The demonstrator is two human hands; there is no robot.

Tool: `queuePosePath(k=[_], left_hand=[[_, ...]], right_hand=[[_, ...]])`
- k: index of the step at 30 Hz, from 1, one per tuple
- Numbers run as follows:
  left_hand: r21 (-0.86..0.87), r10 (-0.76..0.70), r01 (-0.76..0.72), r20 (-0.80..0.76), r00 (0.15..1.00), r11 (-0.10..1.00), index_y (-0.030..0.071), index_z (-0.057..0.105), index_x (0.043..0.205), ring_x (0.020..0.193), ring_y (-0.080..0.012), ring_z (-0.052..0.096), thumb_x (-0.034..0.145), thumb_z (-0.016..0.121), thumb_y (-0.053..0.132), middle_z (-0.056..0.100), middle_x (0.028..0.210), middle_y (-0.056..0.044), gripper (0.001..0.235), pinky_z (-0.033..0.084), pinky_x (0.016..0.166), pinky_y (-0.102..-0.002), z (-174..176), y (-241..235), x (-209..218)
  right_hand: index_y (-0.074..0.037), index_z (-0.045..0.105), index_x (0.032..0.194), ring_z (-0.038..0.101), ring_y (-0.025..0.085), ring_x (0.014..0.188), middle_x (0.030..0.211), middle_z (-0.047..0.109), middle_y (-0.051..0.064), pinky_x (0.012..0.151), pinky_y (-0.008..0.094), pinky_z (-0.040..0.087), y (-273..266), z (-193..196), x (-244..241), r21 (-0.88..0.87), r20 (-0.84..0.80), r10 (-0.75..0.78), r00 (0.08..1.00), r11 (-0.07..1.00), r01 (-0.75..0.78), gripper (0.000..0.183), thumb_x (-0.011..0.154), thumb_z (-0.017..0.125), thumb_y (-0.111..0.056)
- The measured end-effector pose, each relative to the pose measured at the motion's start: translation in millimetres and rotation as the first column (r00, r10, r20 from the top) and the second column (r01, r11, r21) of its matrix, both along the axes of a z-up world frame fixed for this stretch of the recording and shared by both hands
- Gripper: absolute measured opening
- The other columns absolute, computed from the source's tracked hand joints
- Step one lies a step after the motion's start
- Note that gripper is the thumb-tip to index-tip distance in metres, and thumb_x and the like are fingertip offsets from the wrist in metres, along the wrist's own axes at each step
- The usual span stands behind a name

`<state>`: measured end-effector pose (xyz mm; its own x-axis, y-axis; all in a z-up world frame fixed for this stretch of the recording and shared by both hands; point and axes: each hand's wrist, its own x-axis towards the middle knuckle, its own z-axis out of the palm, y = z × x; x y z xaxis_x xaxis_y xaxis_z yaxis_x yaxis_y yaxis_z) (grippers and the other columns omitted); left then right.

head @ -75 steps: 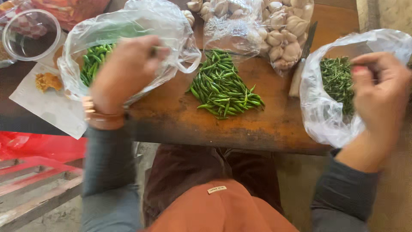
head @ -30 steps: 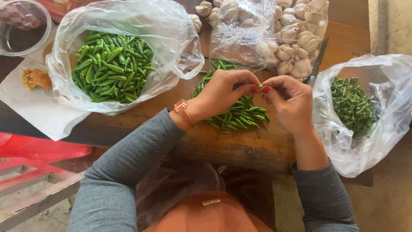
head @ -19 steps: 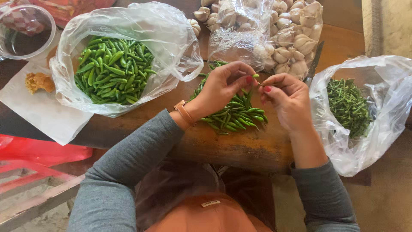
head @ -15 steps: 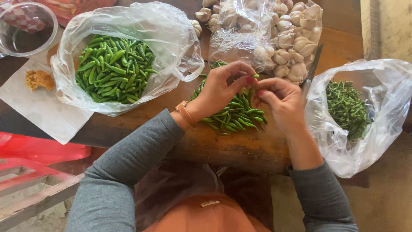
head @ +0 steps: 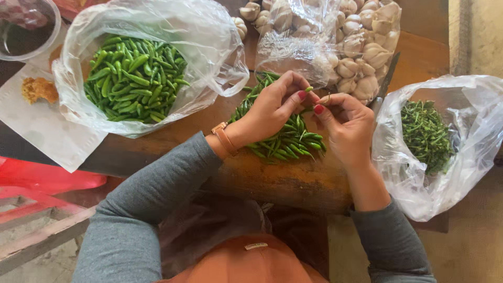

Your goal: The person picks up chili peppers from one bag and removes their stems by hand, then places the stemmed peppers into another bag on a wooden table.

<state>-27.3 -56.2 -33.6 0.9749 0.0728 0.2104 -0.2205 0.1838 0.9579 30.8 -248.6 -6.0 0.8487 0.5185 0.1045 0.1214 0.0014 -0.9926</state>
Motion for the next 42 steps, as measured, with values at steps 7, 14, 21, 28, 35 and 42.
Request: queuePosePath(k=[7,14,21,28,35,42], left_hand=[[0.110,-0.147,0.140,0.060,0.987,0.984,-0.004,0.061,0.126,0.103,-0.0133,0.072,0.104,0.057,-0.001,0.073,0.112,-0.009,0.022,0.061,0.093,-0.030,12.2,1.2,-5.7],[0.158,-0.181,0.167,0.078,0.980,0.973,-0.005,0.061,0.120,0.102,-0.0171,0.075,0.106,0.058,0.001,0.075,0.107,-0.010,0.016,0.061,0.093,-0.033,1.6,6.2,0.3],[-0.268,-0.204,0.198,0.007,0.979,0.943,-0.002,0.058,0.129,0.099,-0.0199,0.074,0.108,0.049,0.003,0.072,0.107,-0.010,0.024,0.064,0.093,-0.035,14.8,39.0,9.6],[-0.561,-0.293,0.127,-0.216,0.932,0.818,0.001,0.063,0.117,0.082,-0.0095,0.059,0.107,0.058,0.017,0.064,0.095,-0.001,0.019,0.055,0.074,-0.026,12.1,40.7,5.5],[0.538,-0.009,-0.036,0.081,0.997,0.842,0.007,0.068,0.103,0.069,-0.0155,0.058,0.093,0.075,0.023,0.065,0.084,-0.002,0.020,0.052,0.063,-0.030,18.6,29.6,-4.9],[0.699,-0.059,-0.247,0.382,0.922,0.671,0.007,0.065,0.095,0.081,-0.0304,0.069,0.097,0.073,0.023,0.068,0.085,-0.009,0.018,0.053,0.074,-0.043,21.5,28.4,-10.8]], right_hand=[[0.002,0.066,0.104,0.065,0.008,0.088,0.101,0.069,0.002,0.081,0.022,0.054,-0.5,7.4,-7.0,-0.023,0.250,-0.013,0.968,1.000,0.020,0.011,0.101,0.076,-0.002],[0.001,0.068,0.102,0.061,0.008,0.085,0.099,0.068,0.005,0.077,0.021,0.050,-5.3,8.2,-10.1,-0.143,0.622,-0.048,0.782,0.974,0.174,0.015,0.108,0.079,-0.005],[-0.001,0.072,0.100,0.056,0.011,0.072,0.082,0.066,0.005,0.064,0.026,0.045,-11.2,20.6,0.2,-0.442,0.420,0.042,0.906,0.882,0.164,0.008,0.098,0.075,-0.008],[0.000,0.072,0.088,0.066,0.026,0.069,0.084,0.069,0.014,0.064,0.037,0.051,10.3,4.8,-13.6,-0.615,0.464,0.255,0.848,0.782,0.101,0.022,0.089,0.081,-0.020],[0.001,0.066,0.103,0.066,0.031,0.084,0.095,0.066,0.017,0.075,0.040,0.052,9.4,1.2,-9.4,-0.563,0.512,0.330,0.793,0.826,0.020,0.015,0.094,0.071,-0.010],[0.004,0.064,0.102,0.059,0.030,0.077,0.094,0.060,0.015,0.069,0.040,0.048,6.8,20.5,-19.0,-0.476,0.543,0.263,0.797,0.879,0.035,0.006,0.098,0.066,0.000]])
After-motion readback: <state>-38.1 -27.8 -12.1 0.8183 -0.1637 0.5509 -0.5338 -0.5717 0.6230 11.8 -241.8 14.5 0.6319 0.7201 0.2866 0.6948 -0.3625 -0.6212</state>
